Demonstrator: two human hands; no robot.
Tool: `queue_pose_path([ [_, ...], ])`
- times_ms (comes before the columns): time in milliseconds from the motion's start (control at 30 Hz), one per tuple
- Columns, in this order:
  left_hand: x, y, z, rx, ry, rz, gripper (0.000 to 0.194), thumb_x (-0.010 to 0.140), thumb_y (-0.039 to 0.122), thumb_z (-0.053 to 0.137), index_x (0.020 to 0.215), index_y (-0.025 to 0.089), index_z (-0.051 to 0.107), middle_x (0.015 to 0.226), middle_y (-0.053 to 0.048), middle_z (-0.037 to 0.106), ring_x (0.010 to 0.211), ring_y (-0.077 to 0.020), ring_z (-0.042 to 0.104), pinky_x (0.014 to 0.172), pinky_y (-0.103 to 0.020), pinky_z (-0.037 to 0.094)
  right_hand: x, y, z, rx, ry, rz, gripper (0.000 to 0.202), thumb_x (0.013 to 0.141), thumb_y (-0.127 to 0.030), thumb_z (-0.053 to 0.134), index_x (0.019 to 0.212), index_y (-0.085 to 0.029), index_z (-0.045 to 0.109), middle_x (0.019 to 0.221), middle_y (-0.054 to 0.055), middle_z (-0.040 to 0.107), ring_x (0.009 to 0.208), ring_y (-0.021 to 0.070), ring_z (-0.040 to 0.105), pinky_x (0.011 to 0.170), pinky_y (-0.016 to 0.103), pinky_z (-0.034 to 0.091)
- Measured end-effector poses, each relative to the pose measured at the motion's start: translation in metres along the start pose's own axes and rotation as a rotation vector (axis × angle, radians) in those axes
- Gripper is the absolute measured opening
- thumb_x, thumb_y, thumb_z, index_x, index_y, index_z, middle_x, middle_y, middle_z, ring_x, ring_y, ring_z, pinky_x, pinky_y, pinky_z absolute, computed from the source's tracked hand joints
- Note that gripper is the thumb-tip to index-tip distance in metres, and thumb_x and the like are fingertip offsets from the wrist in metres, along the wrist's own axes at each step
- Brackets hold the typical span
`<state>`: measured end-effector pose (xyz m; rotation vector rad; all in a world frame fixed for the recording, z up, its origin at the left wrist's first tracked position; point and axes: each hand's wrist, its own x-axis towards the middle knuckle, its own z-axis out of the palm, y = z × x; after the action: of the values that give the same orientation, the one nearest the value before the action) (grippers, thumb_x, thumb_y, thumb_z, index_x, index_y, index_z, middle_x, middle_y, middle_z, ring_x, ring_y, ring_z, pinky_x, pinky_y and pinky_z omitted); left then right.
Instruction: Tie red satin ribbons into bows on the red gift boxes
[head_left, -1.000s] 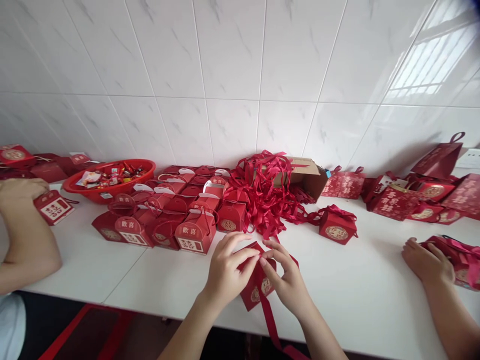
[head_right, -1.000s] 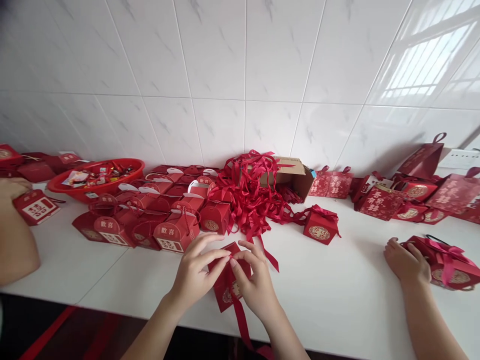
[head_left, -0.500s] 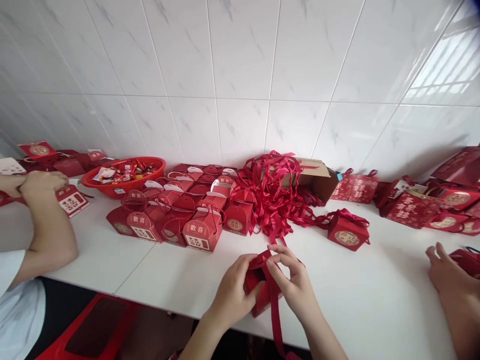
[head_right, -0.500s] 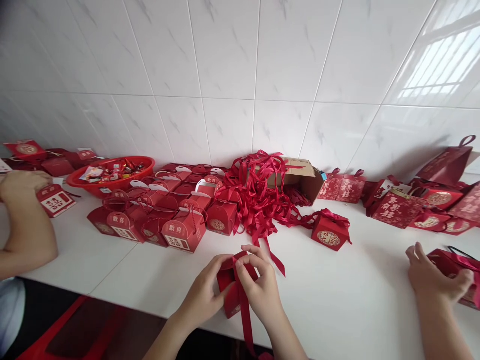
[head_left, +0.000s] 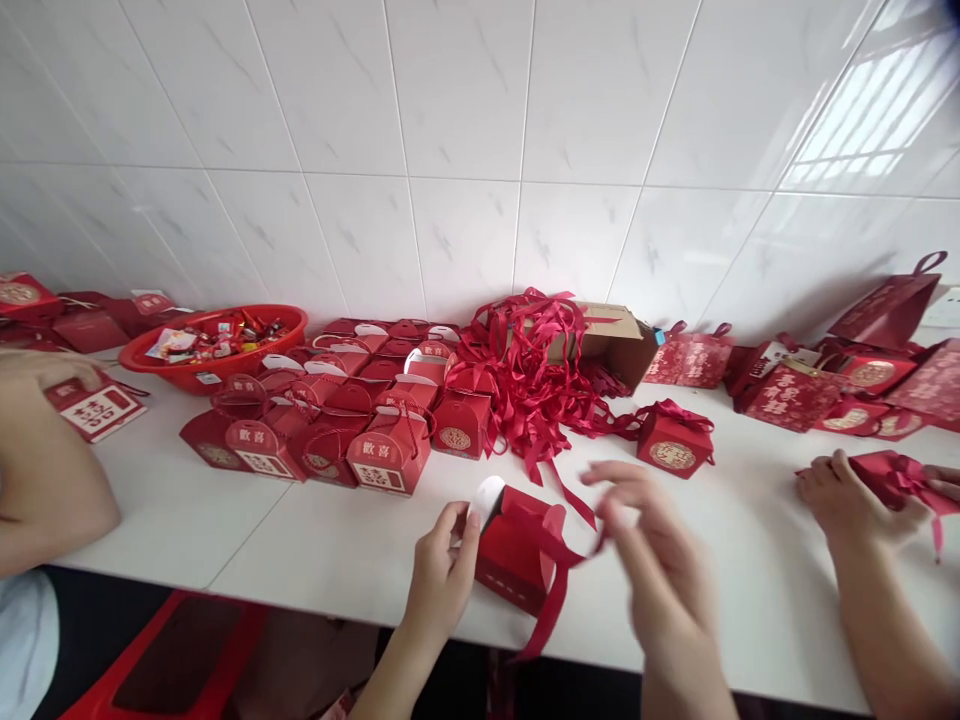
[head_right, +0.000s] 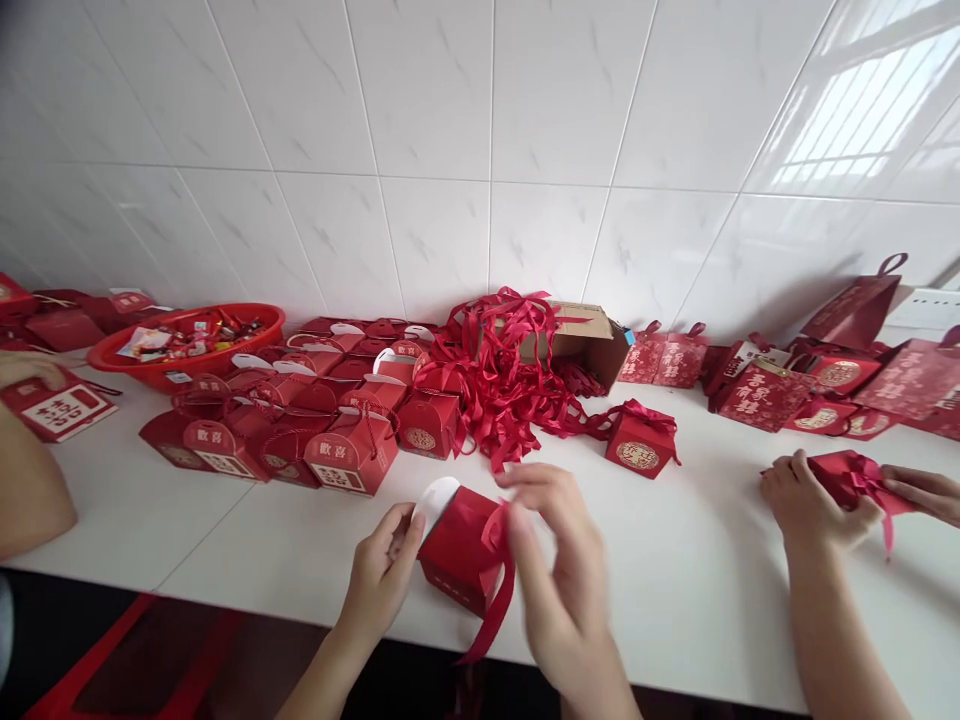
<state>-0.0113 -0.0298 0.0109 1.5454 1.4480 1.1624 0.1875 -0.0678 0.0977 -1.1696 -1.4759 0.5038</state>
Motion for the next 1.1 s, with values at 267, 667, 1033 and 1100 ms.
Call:
queue_pose_path([
  [267,-0.006,-0.002,0.003,-0.116,-0.026,-0.022,0.026,0.09,0.042,0.046,0.106,0.021,0.049,0.078,-0.001,0.063,0.062,-0.0132,0.056,0.055,-0.021,0.044,0.025,0.038,0.074,-0.335,-0.428,0.068,0.025,0.089,-0.026,0.045,0.073,-0.02,0.064,0.119,0.011,0.057,0.117,0.0299,0.047,0.099,0.058,0.029],
  [667,0.003,0.004,0.0,-0.122,-0.056,0.022,0.029,0.093,0.044,0.037,0.092,0.02,0.054,0.066,0.002,0.049,0.059,-0.0122,0.048,0.057,-0.022,0.042,0.024,0.039,0.075,-0.342,-0.472,0.063,0.023,0.087,-0.021,0.047,0.077,-0.024,0.068,0.11,0.01,0.062,0.116,0.0287,0.049,0.097,0.056,0.029],
  [1033,0.019,-0.016,-0.012,0.173,-0.084,0.002,0.022,0.085,0.037,0.045,0.07,0.02,0.048,0.064,0.002,0.05,0.054,-0.0125,0.047,0.053,-0.022,0.038,0.018,0.041,0.064,-0.274,-0.301,0.107,0.02,0.087,-0.034,0.05,0.097,-0.024,0.065,0.124,0.011,0.054,0.122,0.0298,0.045,0.101,0.055,0.032],
  [1100,0.018,-0.029,-0.031,0.45,0.005,-0.054,0.018,0.081,0.032,0.047,0.067,0.021,0.049,0.063,0.001,0.054,0.056,-0.015,0.051,0.057,-0.023,0.038,0.011,0.048,0.051,-0.181,-0.226,0.136,0.027,0.088,-0.039,0.05,0.108,-0.025,0.061,0.131,0.011,0.049,0.125,0.0281,0.043,0.101,0.049,0.036],
])
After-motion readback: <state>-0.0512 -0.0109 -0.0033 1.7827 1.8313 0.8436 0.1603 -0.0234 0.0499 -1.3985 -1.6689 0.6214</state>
